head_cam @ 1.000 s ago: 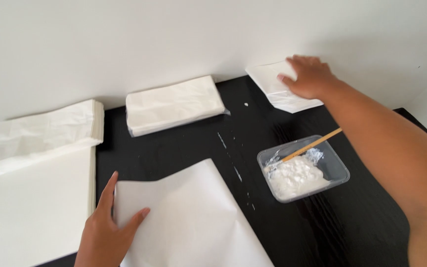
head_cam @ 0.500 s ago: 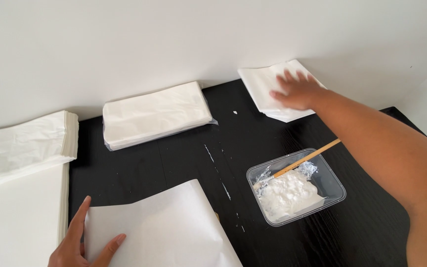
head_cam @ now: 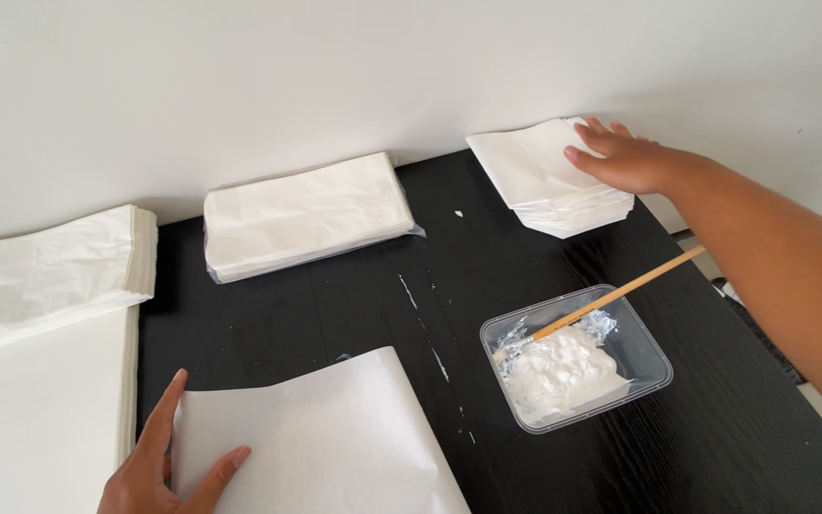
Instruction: Manually assembling paper bags by folding paper around a template and applying glue with a brush.
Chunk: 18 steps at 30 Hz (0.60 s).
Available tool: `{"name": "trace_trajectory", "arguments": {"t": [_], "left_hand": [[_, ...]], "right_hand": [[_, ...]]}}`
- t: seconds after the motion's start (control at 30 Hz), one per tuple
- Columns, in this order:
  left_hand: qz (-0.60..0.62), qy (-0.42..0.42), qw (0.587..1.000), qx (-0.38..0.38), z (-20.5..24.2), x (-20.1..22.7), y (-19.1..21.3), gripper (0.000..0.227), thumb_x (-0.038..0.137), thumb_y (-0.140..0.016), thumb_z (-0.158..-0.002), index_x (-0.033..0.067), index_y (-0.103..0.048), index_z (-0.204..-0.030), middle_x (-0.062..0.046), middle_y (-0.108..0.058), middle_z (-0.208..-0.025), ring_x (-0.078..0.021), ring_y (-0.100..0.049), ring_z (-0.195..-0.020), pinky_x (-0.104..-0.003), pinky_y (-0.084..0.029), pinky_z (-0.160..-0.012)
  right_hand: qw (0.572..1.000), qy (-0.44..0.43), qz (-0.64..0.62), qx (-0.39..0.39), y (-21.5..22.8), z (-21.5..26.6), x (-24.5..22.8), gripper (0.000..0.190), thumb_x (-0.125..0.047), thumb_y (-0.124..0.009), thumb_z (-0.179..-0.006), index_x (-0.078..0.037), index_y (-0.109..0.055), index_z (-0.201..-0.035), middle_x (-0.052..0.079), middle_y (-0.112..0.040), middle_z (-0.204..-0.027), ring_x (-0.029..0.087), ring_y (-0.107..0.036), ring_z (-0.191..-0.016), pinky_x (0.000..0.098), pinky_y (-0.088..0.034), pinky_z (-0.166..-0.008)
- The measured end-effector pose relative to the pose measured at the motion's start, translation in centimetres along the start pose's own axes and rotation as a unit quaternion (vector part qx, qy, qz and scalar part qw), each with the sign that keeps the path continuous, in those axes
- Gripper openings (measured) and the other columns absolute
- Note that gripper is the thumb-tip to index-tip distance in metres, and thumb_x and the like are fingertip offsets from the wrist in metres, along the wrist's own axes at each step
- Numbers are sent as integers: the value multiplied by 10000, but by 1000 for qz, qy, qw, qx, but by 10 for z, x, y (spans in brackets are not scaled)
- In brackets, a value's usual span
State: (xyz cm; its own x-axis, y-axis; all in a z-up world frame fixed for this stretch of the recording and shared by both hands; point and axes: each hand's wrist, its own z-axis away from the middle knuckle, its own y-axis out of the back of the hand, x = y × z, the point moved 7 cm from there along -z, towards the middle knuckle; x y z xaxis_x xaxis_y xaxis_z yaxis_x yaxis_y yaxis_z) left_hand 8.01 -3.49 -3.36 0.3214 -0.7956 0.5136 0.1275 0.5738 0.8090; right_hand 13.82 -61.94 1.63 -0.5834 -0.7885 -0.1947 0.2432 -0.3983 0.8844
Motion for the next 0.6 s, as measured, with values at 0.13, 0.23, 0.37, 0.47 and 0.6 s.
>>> {"name": "trace_trajectory", "arguments": {"t": [0.13,0.23,0.37,0.47,0.6], "left_hand": [[-33,18,999,-13,1,0,0,1081,408,-841,-706,503,-311,-1644,109,-677,-1375,-250,-720,-1024,-359,-571,-913],[-47,-2,999,-13,0,-3,-3,1092,420,-834,-701,515,-295,-1646,105,-663,-1411,-241,-746,-860,-335,-580,-835],[-16,15,999,-41,-3,-1,-4,1078,345,-853,-712,491,-305,-1629,172,-549,-1548,-139,-616,-1320,-338,-538,-980],[-13,13,1000,-24,-3,-2,-4,1074,350,-848,-691,497,-343,-1627,158,-628,-1457,-188,-695,-1106,-339,-531,-915],[-26,5,999,-36,-6,-4,-7,1080,353,-854,-702,490,-317,-1629,195,-564,-1518,-187,-643,-1058,-343,-537,-862]], "right_hand": [[993,88,-74,-29,3,32,-14,705,-572,-340,-926,-497,-192,-1611,-269,13,-1751,-11,78,-1622,442,-26,-1298],[988,121,-60,-81,-20,10,4,824,-646,-355,-843,-437,-186,-1622,-209,50,-1757,50,131,-1624,523,41,-1286],[987,73,13,-140,-44,-2,13,771,-592,-373,-925,-500,-63,-1624,-278,136,-1741,-12,259,-1603,459,28,-1306],[983,58,52,-166,-42,-8,15,718,-561,-342,-969,-563,-19,-1610,-311,195,-1728,-6,248,-1605,479,23,-1301],[982,64,92,-150,-28,-8,0,733,-477,-403,-986,-521,-45,-1624,-242,139,-1740,58,214,-1616,435,116,-1309]]}}
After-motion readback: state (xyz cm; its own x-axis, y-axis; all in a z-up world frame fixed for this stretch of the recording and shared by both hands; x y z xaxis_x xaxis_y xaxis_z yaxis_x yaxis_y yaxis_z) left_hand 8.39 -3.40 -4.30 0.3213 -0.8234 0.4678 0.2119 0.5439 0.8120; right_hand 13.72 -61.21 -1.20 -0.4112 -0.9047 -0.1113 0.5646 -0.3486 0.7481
